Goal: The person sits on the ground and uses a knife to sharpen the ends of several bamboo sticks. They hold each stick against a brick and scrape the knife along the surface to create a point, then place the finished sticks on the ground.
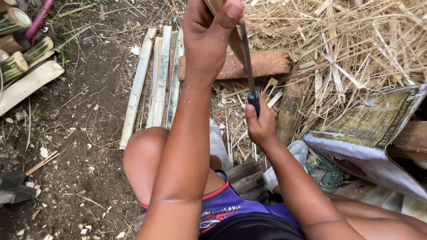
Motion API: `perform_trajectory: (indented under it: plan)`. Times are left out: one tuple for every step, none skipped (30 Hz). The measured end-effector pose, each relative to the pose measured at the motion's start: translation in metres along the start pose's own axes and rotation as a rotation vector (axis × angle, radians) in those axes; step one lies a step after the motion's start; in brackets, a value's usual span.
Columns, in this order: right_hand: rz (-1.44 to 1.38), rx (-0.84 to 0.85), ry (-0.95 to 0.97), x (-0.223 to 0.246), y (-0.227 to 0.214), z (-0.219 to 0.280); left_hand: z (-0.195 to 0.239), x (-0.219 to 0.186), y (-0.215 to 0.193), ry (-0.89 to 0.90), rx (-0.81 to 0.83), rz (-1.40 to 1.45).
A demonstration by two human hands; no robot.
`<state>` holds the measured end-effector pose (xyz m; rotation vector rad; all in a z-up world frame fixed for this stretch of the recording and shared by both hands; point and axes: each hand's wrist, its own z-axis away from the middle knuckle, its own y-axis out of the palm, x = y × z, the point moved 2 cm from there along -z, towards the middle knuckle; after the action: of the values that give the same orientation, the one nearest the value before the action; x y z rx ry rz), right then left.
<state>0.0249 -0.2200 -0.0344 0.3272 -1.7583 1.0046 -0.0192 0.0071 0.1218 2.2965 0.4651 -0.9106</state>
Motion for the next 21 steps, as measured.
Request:
perform_trajectory:
  plan:
    - [0.023, -0.035, 0.035, -0.028, 0.011, 0.002, 0.001, -0.002, -0.001, -0.010, -0.010, 0.008]
    - [0.054, -0.052, 0.081, -0.065, 0.021, -0.005, -0.005, -0.001, -0.002, -0.002, -0.014, 0.020]
    - [0.122, -0.050, 0.173, -0.106, 0.030, -0.009, -0.003, -0.005, -0.004, -0.009, -0.027, 0.022]
    - [0.197, -0.036, 0.279, -0.147, 0.039, -0.011, -0.001, -0.007, -0.007, -0.023, -0.045, 0.018]
    - [0.296, -0.013, 0.379, -0.185, 0.041, -0.014, -0.005, -0.006, -0.008, -0.004, -0.033, 0.012]
    - [0.387, -0.004, 0.400, -0.203, 0.040, -0.009, -0.007, -0.003, -0.009, 0.005, -0.023, 0.004]
    - [0.434, 0.006, 0.406, -0.210, 0.036, -0.005, -0.003, -0.002, -0.010, 0.011, -0.034, -0.008]
    - [0.488, -0.001, 0.372, -0.209, 0.036, -0.010, -0.006, 0.001, -0.011, 0.028, -0.037, -0.020]
    - [0.406, -0.030, 0.303, -0.200, 0.039, -0.012, -0.004, 0.002, -0.010, 0.043, -0.061, -0.036]
    - [0.332, -0.055, 0.236, -0.184, 0.036, -0.006, -0.003, 0.004, -0.007, 0.054, -0.091, -0.046]
    - [0.258, -0.079, 0.170, -0.151, 0.031, -0.004, -0.006, 0.009, -0.003, 0.066, -0.112, -0.034]
    - [0.166, -0.031, 0.169, -0.117, 0.025, 0.001, -0.004, 0.013, 0.002, 0.062, -0.139, -0.024]
    - [0.073, 0.017, 0.168, -0.085, 0.021, 0.002, -0.001, 0.016, 0.008, 0.058, -0.167, -0.013]
    - [-0.023, 0.060, 0.157, -0.057, 0.019, -0.003, 0.000, 0.018, 0.012, 0.065, -0.201, -0.016]
    - [-0.026, 0.026, 0.103, -0.036, 0.017, -0.006, 0.002, 0.019, 0.016, 0.073, -0.236, -0.019]
    - [-0.030, -0.010, 0.051, -0.025, 0.018, -0.005, 0.004, 0.019, 0.019, 0.077, -0.269, -0.022]
    - [-0.034, -0.045, -0.001, -0.026, 0.020, -0.005, 0.004, 0.018, 0.019, 0.073, -0.297, -0.028]
    - [0.005, -0.045, 0.090, -0.043, 0.028, -0.015, 0.003, 0.018, 0.017, 0.074, -0.324, -0.036]
    - [0.044, -0.046, 0.180, -0.069, 0.039, -0.028, 0.003, 0.018, 0.015, 0.076, -0.351, -0.044]
    - [0.082, -0.046, 0.261, -0.100, 0.049, -0.038, 0.000, 0.018, 0.013, 0.094, -0.344, -0.053]
    - [0.150, -0.001, 0.456, -0.135, 0.053, -0.041, -0.001, 0.018, 0.010, 0.112, -0.338, -0.063]
